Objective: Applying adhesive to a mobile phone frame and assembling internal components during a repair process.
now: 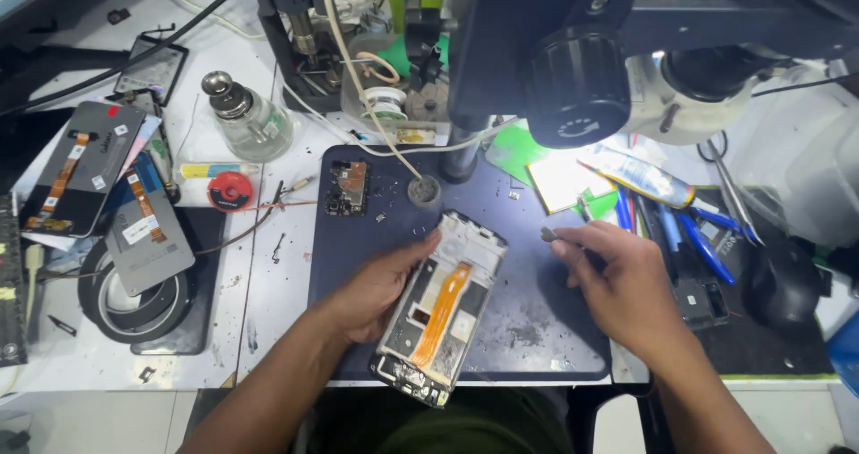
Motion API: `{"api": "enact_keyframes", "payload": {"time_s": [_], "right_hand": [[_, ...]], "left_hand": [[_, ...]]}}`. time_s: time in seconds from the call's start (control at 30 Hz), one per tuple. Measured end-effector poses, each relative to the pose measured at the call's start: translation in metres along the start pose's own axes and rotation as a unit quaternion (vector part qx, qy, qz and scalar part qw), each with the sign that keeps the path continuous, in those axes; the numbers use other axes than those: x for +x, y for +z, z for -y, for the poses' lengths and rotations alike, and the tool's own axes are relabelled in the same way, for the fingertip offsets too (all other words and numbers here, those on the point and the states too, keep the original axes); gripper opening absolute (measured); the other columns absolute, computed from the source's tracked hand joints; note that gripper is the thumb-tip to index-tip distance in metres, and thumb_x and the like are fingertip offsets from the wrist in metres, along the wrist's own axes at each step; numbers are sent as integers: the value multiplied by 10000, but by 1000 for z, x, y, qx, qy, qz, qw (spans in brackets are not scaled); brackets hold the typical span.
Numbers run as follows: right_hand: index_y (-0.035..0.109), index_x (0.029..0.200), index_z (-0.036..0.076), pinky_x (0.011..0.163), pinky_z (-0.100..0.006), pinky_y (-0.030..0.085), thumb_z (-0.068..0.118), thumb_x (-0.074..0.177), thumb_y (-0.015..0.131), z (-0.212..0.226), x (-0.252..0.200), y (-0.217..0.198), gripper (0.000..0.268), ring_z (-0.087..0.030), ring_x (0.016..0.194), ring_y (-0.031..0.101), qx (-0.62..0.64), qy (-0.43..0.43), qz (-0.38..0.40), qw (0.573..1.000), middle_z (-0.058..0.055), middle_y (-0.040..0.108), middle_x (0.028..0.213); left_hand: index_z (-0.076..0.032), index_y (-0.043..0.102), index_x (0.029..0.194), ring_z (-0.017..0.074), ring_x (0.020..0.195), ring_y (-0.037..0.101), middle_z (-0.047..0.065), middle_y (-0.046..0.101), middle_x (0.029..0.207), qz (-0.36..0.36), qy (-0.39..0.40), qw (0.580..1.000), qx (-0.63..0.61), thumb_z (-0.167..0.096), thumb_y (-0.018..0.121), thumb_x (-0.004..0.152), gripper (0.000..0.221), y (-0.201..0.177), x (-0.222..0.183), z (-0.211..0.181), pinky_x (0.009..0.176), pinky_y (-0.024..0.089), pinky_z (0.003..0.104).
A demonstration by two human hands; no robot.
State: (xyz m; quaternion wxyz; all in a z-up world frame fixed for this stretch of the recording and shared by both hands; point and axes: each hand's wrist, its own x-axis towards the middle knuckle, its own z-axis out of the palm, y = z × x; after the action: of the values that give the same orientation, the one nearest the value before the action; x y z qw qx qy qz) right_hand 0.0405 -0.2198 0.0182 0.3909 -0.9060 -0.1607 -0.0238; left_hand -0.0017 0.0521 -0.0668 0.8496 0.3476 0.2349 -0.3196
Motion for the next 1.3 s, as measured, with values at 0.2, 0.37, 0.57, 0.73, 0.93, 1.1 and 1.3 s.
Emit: {"api": "enact_keyframes", "payload": {"time_s": [0.2,0.37,0.57,0.73,0.93,1.1,1.3], "right_hand": [[778,1074,159,696,-405,560,55,903,741,-28,-1,22,203,-327,856,723,-212,-123,-84,966,-67,710,890],[767,1123,122,791,-417,529,29,922,747,-14,-3,14,223,-346,973,700,-238,-166,-124,949,-89,708,996],[765,1165,144,765,-333,588,177,847,761,20,-13,4,319,-207,857,734,41,-14,56,998,-43,786,939],[820,1003,21,608,-256,563,55,764,857,14,-21,24,244,-128,570,692,149,117,132,973,-38,766,691],[832,1193,-19,991,-307,557,-19,805,784,17,-3,13,391,-143,1067,673,43,284,163,944,-96,850,1183],[895,1042,211,897,-242,602,307,746,839,21,-6,17,316,-61,927,818,-106,141,176,968,61,881,1069],[842,1070,199,870,-356,593,373,764,815,18,-17,16,353,-182,999,743,-128,21,92,987,-18,775,1104]], "left_hand": [[91,684,1201,494,1023,734,349,727,1125,14,142,988,52,-453,488,993,615,36,-29,-19,853,599,638],[28,649,1257,408,1092,721,276,724,1165,-34,255,966,6,-362,441,1032,496,48,-38,-20,978,570,567],[-96,661,1151,326,1077,725,147,743,1168,-110,325,928,-142,-265,591,1006,233,47,-29,-7,938,573,479],[-183,677,994,5,442,315,-87,546,658,-33,328,943,-54,-314,627,1038,147,37,-35,9,381,216,230],[-123,759,1001,260,953,713,34,761,967,-384,596,496,501,-357,721,936,246,-45,-96,-46,860,546,402],[-175,779,880,309,723,692,-19,692,946,-529,361,414,647,-427,870,807,278,-93,-103,-35,486,500,469],[-150,770,858,255,721,660,-18,675,850,-496,444,383,640,-280,824,899,146,-94,-92,-33,621,489,431]]}}
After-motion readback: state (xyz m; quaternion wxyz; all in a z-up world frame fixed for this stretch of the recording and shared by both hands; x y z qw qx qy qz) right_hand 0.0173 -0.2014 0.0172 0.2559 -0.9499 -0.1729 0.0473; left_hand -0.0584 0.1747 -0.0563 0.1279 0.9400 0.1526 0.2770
